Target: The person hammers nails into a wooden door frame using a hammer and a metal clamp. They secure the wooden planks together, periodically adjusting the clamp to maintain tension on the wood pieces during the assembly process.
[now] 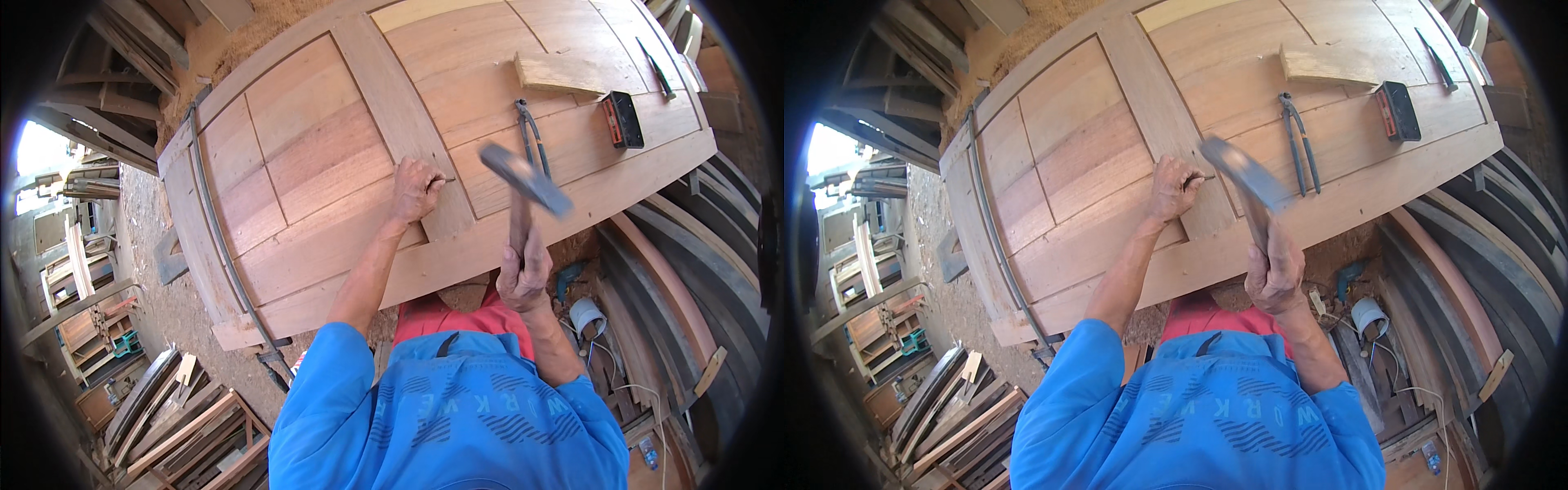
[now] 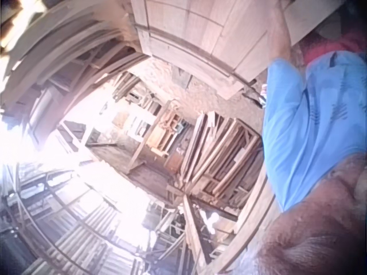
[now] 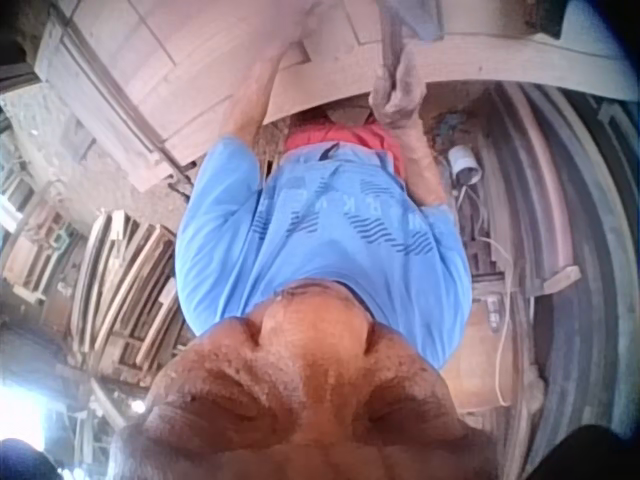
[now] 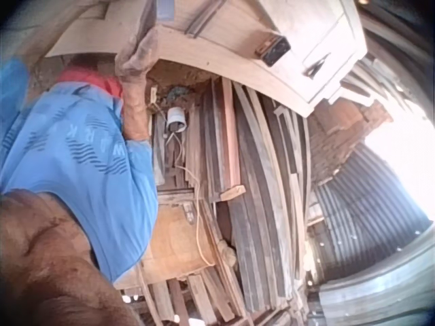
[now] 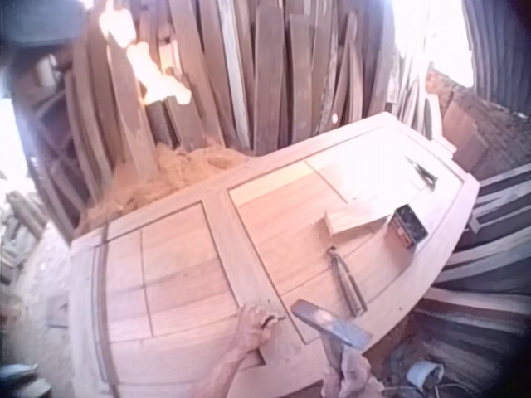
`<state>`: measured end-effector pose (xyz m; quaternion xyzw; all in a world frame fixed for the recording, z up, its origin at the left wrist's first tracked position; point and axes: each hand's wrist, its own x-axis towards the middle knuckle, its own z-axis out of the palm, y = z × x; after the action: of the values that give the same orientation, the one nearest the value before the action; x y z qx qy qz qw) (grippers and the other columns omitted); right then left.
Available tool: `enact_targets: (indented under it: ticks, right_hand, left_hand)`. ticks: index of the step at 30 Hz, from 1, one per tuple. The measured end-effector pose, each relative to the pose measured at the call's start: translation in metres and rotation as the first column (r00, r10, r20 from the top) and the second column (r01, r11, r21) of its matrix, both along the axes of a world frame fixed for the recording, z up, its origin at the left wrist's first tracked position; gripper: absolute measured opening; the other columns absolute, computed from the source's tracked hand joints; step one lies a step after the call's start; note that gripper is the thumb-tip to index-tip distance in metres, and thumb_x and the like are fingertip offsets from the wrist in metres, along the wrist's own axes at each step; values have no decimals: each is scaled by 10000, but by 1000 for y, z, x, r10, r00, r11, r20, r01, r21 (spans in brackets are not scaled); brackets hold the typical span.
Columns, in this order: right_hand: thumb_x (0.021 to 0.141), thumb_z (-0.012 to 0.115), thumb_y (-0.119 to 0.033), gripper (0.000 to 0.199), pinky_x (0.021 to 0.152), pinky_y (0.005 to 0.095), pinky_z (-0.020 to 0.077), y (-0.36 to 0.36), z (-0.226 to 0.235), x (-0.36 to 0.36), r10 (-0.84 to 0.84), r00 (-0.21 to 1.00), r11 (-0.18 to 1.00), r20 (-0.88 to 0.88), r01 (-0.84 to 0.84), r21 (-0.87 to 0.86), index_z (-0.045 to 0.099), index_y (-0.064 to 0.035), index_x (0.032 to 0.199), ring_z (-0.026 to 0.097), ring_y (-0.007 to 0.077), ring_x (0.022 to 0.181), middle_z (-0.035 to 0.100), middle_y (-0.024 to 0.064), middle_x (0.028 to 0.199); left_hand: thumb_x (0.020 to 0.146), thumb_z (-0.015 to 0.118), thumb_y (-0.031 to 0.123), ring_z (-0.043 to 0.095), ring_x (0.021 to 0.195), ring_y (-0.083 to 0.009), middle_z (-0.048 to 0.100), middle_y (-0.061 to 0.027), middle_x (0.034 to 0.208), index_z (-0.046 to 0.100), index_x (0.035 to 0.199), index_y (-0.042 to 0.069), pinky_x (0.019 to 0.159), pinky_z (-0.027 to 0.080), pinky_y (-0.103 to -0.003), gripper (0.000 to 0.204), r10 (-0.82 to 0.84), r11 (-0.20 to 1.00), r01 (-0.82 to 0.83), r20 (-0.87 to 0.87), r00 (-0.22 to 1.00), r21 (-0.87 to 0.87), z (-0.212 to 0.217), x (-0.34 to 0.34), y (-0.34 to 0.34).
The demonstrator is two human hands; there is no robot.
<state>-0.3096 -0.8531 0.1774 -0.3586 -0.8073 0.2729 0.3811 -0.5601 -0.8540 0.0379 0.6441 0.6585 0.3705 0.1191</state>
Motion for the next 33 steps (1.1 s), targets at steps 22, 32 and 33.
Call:
enact_targets:
  ticks: [22, 32, 33]
  right_hand:
    - [983, 545, -46, 604, 921, 438, 529, 15, 11, 13, 25, 999, 984, 36, -18, -177, 364, 29, 1554, 676, 418, 1053, 658, 284, 1222]
    - [970, 575, -56, 644, 800, 502, 543, 7, -33, 13, 228, 782, 874, 580, 98, -476, 377, -118, 1579, 677, 447, 929, 666, 262, 1089]
    - [967, 575, -51, 649, 817, 498, 548, 9, -29, 14, 220, 812, 875, 541, 82, -478, 369, -100, 1580, 680, 447, 955, 665, 265, 1122]
  left_hand:
    - [772, 790, 45, 543, 889, -278, 610, -52, 834, 714, 879, 100, 803, 453, -409, 142, 42, 999, -40, 61, 997, -25, 9, 4, -3]
    - [757, 796, 67, 528, 845, -273, 595, -27, 788, 715, 856, 123, 773, 424, -409, 139, 14, 1000, -14, 0, 1000, 6, 6, 2, -1]
    - [756, 795, 64, 525, 837, -274, 593, -28, 785, 714, 858, 123, 771, 425, -410, 143, 18, 1000, -18, -2, 1000, 17, 6, 1, 0]
